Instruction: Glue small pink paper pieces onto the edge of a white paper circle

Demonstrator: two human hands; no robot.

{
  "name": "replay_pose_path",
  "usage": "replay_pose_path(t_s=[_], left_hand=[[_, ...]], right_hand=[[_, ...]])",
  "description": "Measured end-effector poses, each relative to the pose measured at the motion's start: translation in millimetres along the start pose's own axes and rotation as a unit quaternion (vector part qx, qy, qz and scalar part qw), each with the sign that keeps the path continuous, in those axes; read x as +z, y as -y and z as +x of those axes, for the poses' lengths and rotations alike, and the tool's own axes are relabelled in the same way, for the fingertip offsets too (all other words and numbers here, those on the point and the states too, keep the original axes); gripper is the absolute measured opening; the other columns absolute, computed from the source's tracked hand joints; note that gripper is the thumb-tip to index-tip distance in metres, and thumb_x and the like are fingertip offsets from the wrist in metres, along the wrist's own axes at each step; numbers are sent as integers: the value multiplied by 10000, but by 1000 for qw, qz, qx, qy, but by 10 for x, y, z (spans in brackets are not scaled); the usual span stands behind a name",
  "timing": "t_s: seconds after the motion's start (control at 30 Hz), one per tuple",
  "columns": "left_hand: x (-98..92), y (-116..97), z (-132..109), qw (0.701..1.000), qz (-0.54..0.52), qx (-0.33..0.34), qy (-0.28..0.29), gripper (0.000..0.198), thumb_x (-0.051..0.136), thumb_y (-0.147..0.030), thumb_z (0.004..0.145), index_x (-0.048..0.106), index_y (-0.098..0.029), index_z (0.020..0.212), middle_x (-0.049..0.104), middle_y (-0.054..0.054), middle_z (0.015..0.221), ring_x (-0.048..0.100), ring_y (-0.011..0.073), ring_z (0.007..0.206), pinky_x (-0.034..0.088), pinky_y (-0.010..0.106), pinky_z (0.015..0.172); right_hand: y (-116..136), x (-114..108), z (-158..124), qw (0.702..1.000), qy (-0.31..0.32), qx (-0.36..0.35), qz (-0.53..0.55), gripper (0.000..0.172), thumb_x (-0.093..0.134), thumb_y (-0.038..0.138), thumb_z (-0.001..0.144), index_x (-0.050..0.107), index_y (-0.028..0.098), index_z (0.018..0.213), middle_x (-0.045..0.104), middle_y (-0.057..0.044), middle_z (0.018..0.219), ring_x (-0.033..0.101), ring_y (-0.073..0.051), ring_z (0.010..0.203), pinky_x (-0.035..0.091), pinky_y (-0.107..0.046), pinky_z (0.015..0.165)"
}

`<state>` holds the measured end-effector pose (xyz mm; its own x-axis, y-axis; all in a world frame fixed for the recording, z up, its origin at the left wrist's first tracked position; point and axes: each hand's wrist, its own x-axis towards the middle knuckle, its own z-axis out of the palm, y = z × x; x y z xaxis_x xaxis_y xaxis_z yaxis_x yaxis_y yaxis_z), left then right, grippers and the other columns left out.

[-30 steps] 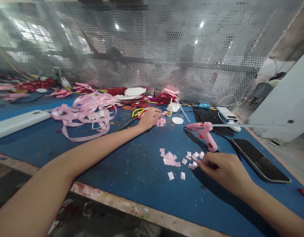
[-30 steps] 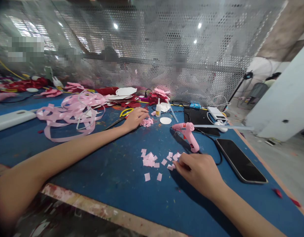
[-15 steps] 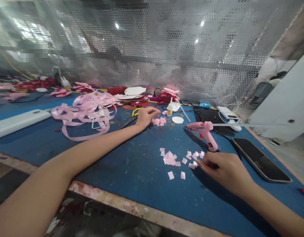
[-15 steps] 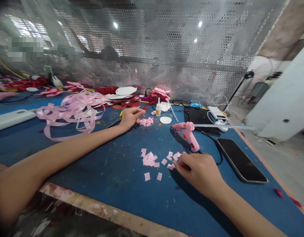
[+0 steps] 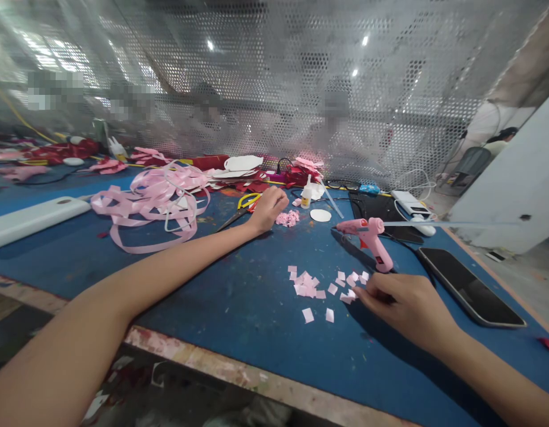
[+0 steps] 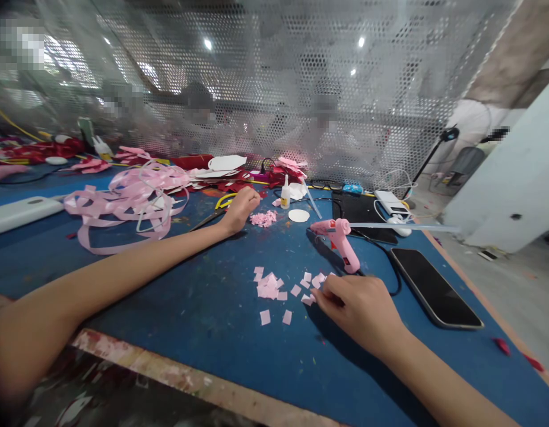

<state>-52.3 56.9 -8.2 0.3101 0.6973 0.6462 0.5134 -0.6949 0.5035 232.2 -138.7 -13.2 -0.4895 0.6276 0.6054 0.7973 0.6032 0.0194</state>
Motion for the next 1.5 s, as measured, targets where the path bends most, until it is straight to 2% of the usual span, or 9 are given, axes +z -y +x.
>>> replay_pose_path(t_s=[0.17,0.37,0.5,0.6,0.67,0.87,1.07,1.3,1.5], left_hand=[[53,6,15,999,-39,23,29,313,421,-396,957,605,-162,1055,610,97,1133,562,209,1103,434,442,997],[96,17,4,992,-124,-6,10,487,355,-509,944,466,-191,1296,519,156,1349,586,212,1163,499,363,944],[59,-41,-33,988,-143,-51,-9,519,518,-562,848,652,-115,1073,724,149,962,715,230,826,584,325,683],[30,-63,-52,987,-131,-83,-39,449,646,-531,760,712,-97,852,702,80,618,659,175,511,525,264,484],[17,-64,-53,987,-116,-90,-60,371,716,-488,700,715,-119,733,683,50,566,618,142,467,485,238,464],[7,-55,-28,988,-93,-98,-73,295,711,-444,722,715,-150,695,704,30,646,625,131,571,479,236,550],[9,-95,-21,986,-102,-128,-27,337,485,-402,941,593,-120,1090,667,53,915,642,120,705,550,281,630],[-7,-53,-57,991,-18,-134,18,287,548,-389,907,627,-113,896,644,17,788,611,107,640,534,270,613],[-17,-32,2,994,48,-77,63,301,518,-388,921,611,-130,1045,641,64,1042,625,194,935,520,398,842]], right_hand=[[14,-7,6,1000,-2,0,-6,375,515,338,881,456,196,539,435,53,443,394,-73,405,272,-221,455],[15,-6,8,1000,2,-1,-7,371,519,341,881,460,194,545,439,58,445,391,-69,407,277,-215,454],[5,-6,3,1000,-2,0,-9,376,521,343,879,455,194,540,431,60,442,388,-69,403,275,-216,450],[1,-5,0,1000,0,0,-13,378,517,348,882,458,193,542,435,60,442,388,-68,400,275,-217,449],[1,-2,0,1000,1,-2,-11,380,515,351,883,458,193,542,435,60,441,389,-67,399,275,-217,449],[6,2,10,1000,-8,-6,-6,373,519,342,883,449,193,548,430,63,443,387,-66,401,277,-215,448],[1,-3,4,1000,-5,-3,-7,371,521,347,880,456,193,549,433,63,445,391,-68,402,284,-216,449],[-10,-11,7,998,-35,44,9,359,535,333,872,477,195,545,443,65,419,400,-58,373,285,-206,432],[-5,-16,24,998,-36,55,14,367,536,335,867,474,194,534,441,62,410,411,-57,365,287,-203,427]])
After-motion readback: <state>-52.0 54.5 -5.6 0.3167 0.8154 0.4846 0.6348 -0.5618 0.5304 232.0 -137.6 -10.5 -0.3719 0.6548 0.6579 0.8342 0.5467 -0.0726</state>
